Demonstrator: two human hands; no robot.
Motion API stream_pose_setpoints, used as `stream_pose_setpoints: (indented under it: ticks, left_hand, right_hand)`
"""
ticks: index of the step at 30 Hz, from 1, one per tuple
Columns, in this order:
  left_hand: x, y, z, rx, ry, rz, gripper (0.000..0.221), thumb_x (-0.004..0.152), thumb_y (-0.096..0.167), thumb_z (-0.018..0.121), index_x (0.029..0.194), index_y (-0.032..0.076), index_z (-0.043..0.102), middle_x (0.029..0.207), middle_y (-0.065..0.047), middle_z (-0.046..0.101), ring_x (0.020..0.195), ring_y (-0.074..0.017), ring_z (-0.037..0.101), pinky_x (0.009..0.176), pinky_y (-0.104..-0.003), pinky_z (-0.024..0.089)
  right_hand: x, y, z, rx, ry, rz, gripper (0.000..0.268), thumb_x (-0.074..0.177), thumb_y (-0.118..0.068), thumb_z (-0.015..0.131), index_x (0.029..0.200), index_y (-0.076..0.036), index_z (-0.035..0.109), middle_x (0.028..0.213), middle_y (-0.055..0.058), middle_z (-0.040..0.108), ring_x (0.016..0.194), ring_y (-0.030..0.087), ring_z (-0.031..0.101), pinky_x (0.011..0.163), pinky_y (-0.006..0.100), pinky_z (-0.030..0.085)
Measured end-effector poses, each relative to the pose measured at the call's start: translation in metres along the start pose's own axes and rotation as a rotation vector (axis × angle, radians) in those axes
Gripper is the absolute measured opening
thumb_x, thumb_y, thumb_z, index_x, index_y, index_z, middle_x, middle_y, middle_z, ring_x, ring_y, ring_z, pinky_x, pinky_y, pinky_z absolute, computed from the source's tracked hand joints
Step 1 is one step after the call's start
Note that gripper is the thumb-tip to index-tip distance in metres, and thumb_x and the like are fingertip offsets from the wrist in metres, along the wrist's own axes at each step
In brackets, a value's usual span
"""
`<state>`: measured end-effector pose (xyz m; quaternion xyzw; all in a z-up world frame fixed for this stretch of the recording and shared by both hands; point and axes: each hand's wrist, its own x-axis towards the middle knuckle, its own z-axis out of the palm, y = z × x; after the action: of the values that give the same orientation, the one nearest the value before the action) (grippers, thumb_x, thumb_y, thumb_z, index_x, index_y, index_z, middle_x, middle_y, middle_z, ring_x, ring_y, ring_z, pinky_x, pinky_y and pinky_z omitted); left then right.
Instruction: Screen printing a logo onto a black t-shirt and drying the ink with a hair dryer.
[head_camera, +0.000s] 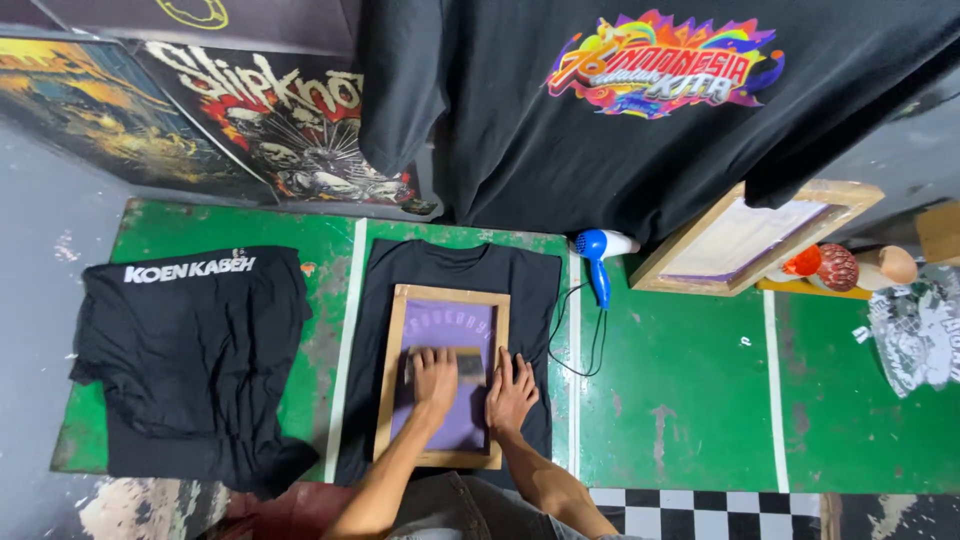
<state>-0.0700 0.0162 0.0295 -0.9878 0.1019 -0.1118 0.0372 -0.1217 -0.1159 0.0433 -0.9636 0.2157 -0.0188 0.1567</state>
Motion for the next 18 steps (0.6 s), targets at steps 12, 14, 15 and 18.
stream_pose_setpoints:
  ticks: [12, 14, 15, 18]
  left_hand:
    - [-0.104, -0.015, -0.039, -0.256, -0.869, 0.100, 0.033, 0.081, 0.020, 0.070, 0.112, 0.012, 0.071, 0.118, -0.012, 0.067, 0.112, -0.0383, 0.059, 0.094, -0.054, 0.038]
    - [-0.093, -0.021, -0.007, -0.365, -0.960, 0.021, 0.034, 0.083, 0.025, 0.067, 0.113, 0.010, 0.070, 0.123, -0.015, 0.067, 0.119, -0.0409, 0.058, 0.101, -0.055, 0.037]
    - [-0.088, -0.027, 0.009, -0.468, -1.049, -0.059, 0.037, 0.086, 0.031, 0.063, 0.114, 0.009, 0.069, 0.128, -0.018, 0.066, 0.125, -0.0435, 0.057, 0.108, -0.056, 0.035]
    - [-0.008, -0.037, 0.011, -0.396, -0.912, -0.043, 0.030, 0.085, 0.030, 0.065, 0.107, 0.011, 0.075, 0.116, -0.014, 0.075, 0.117, -0.0370, 0.067, 0.102, -0.053, 0.041]
  right_hand:
    - [-0.001, 0.007, 0.011, 0.020, -0.019, 0.004, 0.049, 0.109, -0.041, 0.031, 0.156, -0.055, 0.028, 0.150, -0.007, 0.039, 0.148, 0.020, 0.029, 0.111, 0.047, 0.027]
    - [-0.001, 0.007, 0.010, 0.029, -0.021, 0.011, 0.049, 0.109, -0.041, 0.031, 0.155, -0.056, 0.028, 0.151, -0.007, 0.039, 0.149, 0.020, 0.028, 0.112, 0.047, 0.026]
    - [-0.002, 0.006, 0.010, 0.042, -0.022, 0.018, 0.048, 0.109, -0.042, 0.030, 0.155, -0.056, 0.028, 0.151, -0.007, 0.039, 0.149, 0.020, 0.028, 0.112, 0.047, 0.026]
    - [0.000, 0.006, 0.011, 0.026, -0.010, 0.014, 0.048, 0.110, -0.041, 0.031, 0.156, -0.056, 0.028, 0.151, -0.008, 0.038, 0.148, 0.020, 0.028, 0.111, 0.047, 0.026]
